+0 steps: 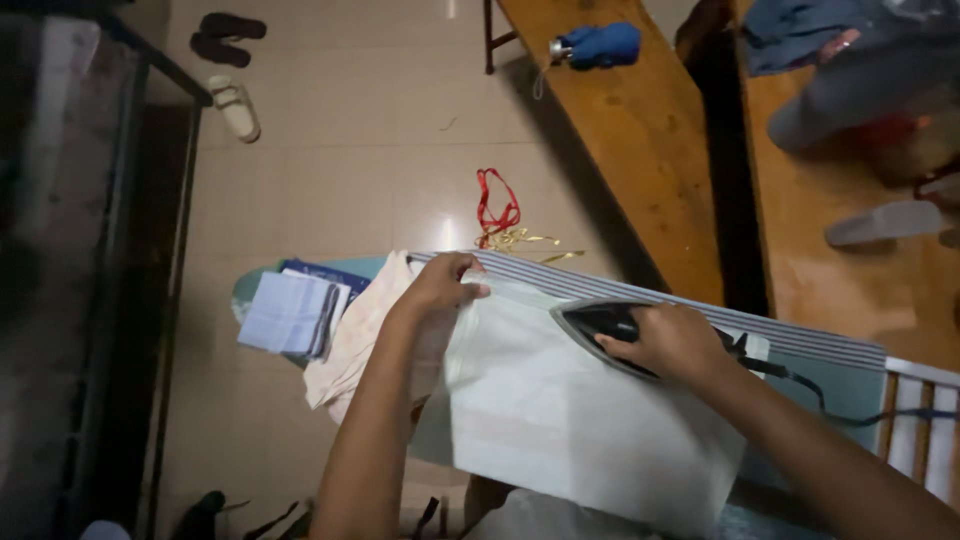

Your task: The person irons a white towel and a checkered cloth on a blue ironing board using a steam iron. They fold the items neatly and place them in a stack on the board.

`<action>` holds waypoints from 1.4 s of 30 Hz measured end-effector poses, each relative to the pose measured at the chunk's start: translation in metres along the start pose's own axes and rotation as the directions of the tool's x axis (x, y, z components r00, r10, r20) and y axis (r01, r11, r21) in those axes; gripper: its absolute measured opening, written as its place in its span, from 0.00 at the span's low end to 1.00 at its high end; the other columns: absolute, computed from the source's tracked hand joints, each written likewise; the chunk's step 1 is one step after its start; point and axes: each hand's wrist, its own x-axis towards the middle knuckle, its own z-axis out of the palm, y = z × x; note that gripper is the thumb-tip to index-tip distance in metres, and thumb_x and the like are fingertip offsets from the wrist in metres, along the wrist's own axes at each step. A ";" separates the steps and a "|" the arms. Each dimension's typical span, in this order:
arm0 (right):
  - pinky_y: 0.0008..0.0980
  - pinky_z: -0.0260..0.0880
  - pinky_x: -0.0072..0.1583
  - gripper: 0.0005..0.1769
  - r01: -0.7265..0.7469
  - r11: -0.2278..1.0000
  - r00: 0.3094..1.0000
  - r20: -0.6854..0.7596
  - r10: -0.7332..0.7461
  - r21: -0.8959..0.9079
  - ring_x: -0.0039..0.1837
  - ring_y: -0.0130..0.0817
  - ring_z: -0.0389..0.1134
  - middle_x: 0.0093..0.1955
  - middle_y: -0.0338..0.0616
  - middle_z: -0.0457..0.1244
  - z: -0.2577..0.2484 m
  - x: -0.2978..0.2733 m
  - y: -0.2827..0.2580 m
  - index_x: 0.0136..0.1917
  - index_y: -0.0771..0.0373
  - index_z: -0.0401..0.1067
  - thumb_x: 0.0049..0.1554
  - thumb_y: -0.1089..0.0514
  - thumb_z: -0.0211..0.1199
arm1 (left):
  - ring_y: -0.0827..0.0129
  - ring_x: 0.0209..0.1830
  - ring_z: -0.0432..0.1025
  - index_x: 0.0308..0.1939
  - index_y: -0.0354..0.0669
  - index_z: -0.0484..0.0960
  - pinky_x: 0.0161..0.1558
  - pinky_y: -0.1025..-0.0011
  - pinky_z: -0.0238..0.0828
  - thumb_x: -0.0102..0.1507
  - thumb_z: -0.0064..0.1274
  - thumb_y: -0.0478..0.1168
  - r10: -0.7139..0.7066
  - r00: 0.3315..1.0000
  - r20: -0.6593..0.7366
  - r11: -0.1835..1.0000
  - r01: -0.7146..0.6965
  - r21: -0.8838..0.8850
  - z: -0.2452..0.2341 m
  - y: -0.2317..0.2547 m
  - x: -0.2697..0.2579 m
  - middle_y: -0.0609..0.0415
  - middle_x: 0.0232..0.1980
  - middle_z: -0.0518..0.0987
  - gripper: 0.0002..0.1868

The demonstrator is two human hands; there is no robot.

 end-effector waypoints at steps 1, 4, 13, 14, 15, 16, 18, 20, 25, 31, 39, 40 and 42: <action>0.48 0.74 0.51 0.38 -0.014 1.000 1.000 0.013 0.014 -0.008 0.42 0.53 0.73 0.37 0.59 0.70 -0.001 0.002 -0.007 0.37 0.66 0.78 0.47 0.26 0.65 | 0.66 0.26 0.72 0.42 0.34 0.81 0.31 0.64 0.69 0.57 0.68 0.35 -0.076 0.996 0.041 0.986 0.081 -0.143 -0.001 0.001 -0.005 0.38 0.31 0.78 0.14; 0.47 0.74 0.50 0.37 -0.036 0.999 0.999 0.031 0.037 -0.005 0.43 0.54 0.74 0.38 0.60 0.70 -0.005 0.010 -0.027 0.37 0.67 0.78 0.47 0.26 0.66 | 0.66 0.23 0.71 0.41 0.39 0.79 0.25 0.65 0.66 0.60 0.62 0.35 -0.238 0.970 -0.039 0.958 0.228 -0.175 0.002 0.011 -0.016 0.47 0.26 0.74 0.09; 0.48 0.74 0.49 0.38 -0.014 0.998 1.000 0.009 0.014 0.058 0.43 0.54 0.74 0.38 0.60 0.70 -0.006 0.028 -0.069 0.39 0.68 0.78 0.48 0.26 0.66 | 0.43 0.45 0.76 0.40 0.42 0.79 0.46 0.50 0.70 0.59 0.50 0.34 -0.025 0.939 -0.344 0.944 0.135 0.302 0.014 0.007 -0.016 0.41 0.39 0.82 0.07; 0.48 0.74 0.50 0.39 -0.023 0.998 1.000 0.013 0.023 0.053 0.43 0.54 0.74 0.39 0.60 0.70 -0.005 0.026 -0.068 0.39 0.68 0.79 0.49 0.26 0.65 | 0.43 0.45 0.76 0.40 0.43 0.79 0.46 0.50 0.70 0.59 0.50 0.34 -0.040 0.934 -0.354 0.939 0.156 0.306 0.018 0.009 -0.018 0.41 0.39 0.82 0.07; 0.47 0.74 0.50 0.39 -0.031 0.998 0.999 0.014 0.031 0.051 0.44 0.54 0.74 0.39 0.59 0.70 -0.007 0.027 -0.065 0.39 0.68 0.80 0.49 0.25 0.65 | 0.43 0.45 0.76 0.40 0.43 0.79 0.46 0.50 0.70 0.59 0.50 0.34 -0.053 0.930 -0.365 0.933 0.177 0.314 0.018 0.012 -0.017 0.41 0.39 0.82 0.06; 0.48 0.74 0.50 0.39 -0.035 0.998 0.999 0.009 0.035 0.049 0.44 0.54 0.74 0.39 0.59 0.70 -0.007 0.026 -0.059 0.39 0.68 0.80 0.49 0.25 0.65 | 0.43 0.45 0.76 0.39 0.44 0.79 0.45 0.50 0.70 0.59 0.49 0.33 -0.066 0.924 -0.376 0.926 0.197 0.322 0.018 0.016 -0.016 0.41 0.39 0.82 0.06; 0.48 0.74 0.49 0.40 -0.048 0.998 0.999 0.009 0.048 0.040 0.44 0.53 0.73 0.39 0.59 0.70 0.001 0.008 -0.036 0.41 0.67 0.80 0.48 0.24 0.65 | 0.43 0.44 0.76 0.40 0.44 0.79 0.45 0.50 0.70 0.60 0.51 0.36 -0.055 0.924 -0.378 0.931 0.185 0.316 0.017 0.019 -0.022 0.41 0.38 0.82 0.06; 0.47 0.76 0.49 0.39 -0.137 0.990 0.987 0.086 0.134 0.040 0.42 0.51 0.75 0.38 0.56 0.71 0.010 -0.009 -0.004 0.44 0.64 0.80 0.49 0.24 0.62 | 0.42 0.44 0.76 0.41 0.44 0.78 0.44 0.50 0.70 0.61 0.52 0.38 -0.060 0.919 -0.389 0.941 0.182 0.285 0.017 0.024 -0.024 0.40 0.38 0.82 0.06; 0.44 0.78 0.49 0.41 -0.355 0.932 0.933 0.101 0.347 0.078 0.40 0.48 0.78 0.37 0.55 0.73 0.024 -0.063 0.091 0.48 0.61 0.81 0.47 0.22 0.60 | 0.50 0.37 0.76 0.40 0.42 0.78 0.39 0.57 0.70 0.63 0.54 0.39 -0.058 0.900 -0.432 0.982 0.130 0.139 0.013 0.025 -0.029 0.43 0.34 0.81 0.06; 0.49 0.77 0.47 0.42 -0.420 0.904 0.907 0.050 0.418 0.077 0.40 0.51 0.76 0.36 0.56 0.72 0.030 -0.087 0.146 0.50 0.59 0.81 0.43 0.22 0.58 | 0.77 0.25 0.59 0.36 0.39 0.74 0.27 0.73 0.55 0.65 0.53 0.35 -0.196 0.929 -0.314 0.900 0.043 -0.433 0.016 0.008 -0.022 0.61 0.26 0.67 0.04; 0.43 0.79 0.45 0.43 -0.296 0.954 0.938 0.177 0.299 -0.042 0.35 0.45 0.77 0.30 0.54 0.72 0.024 -0.029 0.084 0.42 0.64 0.81 0.48 0.19 0.57 | 0.78 0.27 0.60 0.36 0.40 0.75 0.30 0.75 0.57 0.64 0.53 0.33 -0.175 0.909 -0.379 0.913 0.007 -0.407 0.016 0.017 -0.029 0.62 0.26 0.68 0.03; 0.43 0.78 0.45 0.43 -0.284 0.958 0.940 0.184 0.287 -0.041 0.35 0.45 0.77 0.31 0.54 0.71 0.020 -0.020 0.070 0.40 0.64 0.81 0.49 0.20 0.57 | 0.78 0.28 0.60 0.36 0.40 0.75 0.30 0.75 0.58 0.65 0.53 0.33 -0.156 0.915 -0.373 0.911 -0.013 -0.413 0.015 0.018 -0.029 0.62 0.27 0.68 0.03; 0.44 0.76 0.46 0.43 -0.259 0.965 0.945 0.198 0.262 -0.039 0.36 0.46 0.76 0.31 0.53 0.71 0.011 -0.006 0.040 0.37 0.65 0.82 0.50 0.20 0.58 | 0.78 0.28 0.62 0.36 0.40 0.75 0.32 0.75 0.60 0.65 0.51 0.33 -0.123 0.902 -0.413 0.935 -0.033 -0.353 0.015 0.020 -0.032 0.62 0.27 0.70 0.03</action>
